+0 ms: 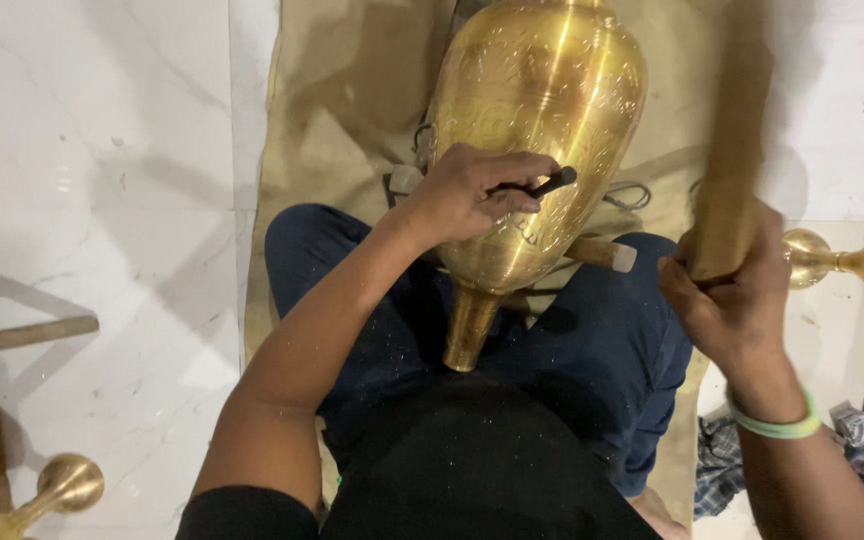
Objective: The person sits cross-legged on the floor with a large brass vase held between their legs. They hold a small chisel against the vase's engraved surface and repeatedly strike it with a wooden mallet, repositioning the chisel to work across the decorative pattern.
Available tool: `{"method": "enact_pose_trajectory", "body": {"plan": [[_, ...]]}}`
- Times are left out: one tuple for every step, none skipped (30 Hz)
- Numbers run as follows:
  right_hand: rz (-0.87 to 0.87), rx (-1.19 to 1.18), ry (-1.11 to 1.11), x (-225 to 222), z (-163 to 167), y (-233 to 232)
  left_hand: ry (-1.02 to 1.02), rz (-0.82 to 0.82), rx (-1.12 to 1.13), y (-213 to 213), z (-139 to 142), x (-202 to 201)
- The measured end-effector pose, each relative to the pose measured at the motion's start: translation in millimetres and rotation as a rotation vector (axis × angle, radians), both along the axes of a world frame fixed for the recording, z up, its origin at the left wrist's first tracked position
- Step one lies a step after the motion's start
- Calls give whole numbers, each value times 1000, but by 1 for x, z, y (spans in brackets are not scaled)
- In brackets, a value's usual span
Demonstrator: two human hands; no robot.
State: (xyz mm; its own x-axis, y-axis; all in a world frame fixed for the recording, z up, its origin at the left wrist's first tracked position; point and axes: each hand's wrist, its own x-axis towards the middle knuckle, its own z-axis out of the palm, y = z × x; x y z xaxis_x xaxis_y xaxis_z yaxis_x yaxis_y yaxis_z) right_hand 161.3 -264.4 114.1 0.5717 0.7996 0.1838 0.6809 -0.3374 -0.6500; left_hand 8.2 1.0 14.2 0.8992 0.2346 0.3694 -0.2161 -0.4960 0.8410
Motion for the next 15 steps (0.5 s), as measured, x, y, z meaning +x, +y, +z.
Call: {"method": "enact_pose_trajectory", "body": {"plan": [[25, -117, -56, 0, -1, -2, 3, 8, 5, 0, 0, -2], [46, -229, -117, 0, -3, -3, 0, 12, 17, 0, 0, -2], [64, -339, -179, 0, -4, -4, -3, 13, 29, 0, 0, -2], [56, -288, -181, -2, -5, -4, 0, 8, 5, -1, 0, -2], [44, -234, -187, -4, -5, -3, 0, -1, -16, -2, 1, -2], [44, -180, -195, -5, -5, -2, 0, 2, -38, -1, 2, -2], [-6, -111, -84, -8, -4, -1, -6, 3, -30, -2, 3, -3], [-59, -44, 31, -10, -3, 0, -8, 2, -25, -1, 3, -4], [-115, 25, 144, -13, -2, 1, -12, -3, -16, -1, 4, -4], [-62, -99, -20, -14, 1, 0, -16, 9, -8, 0, 4, -4], [-13, -224, -183, -15, 3, -1, -19, 15, 1, 1, 4, -4], [25, -350, -345, -17, 4, -3, -24, 10, 10, 1, 4, -4], [-26, -238, -261, -18, 4, -6, -11, -7, 7, 3, 3, -3], [-58, -131, -175, -21, 2, -8, 8, -8, -2, 3, 2, -4], [-85, -30, -79, -23, -1, -11, 35, -6, -18, 2, 0, -6]]}}
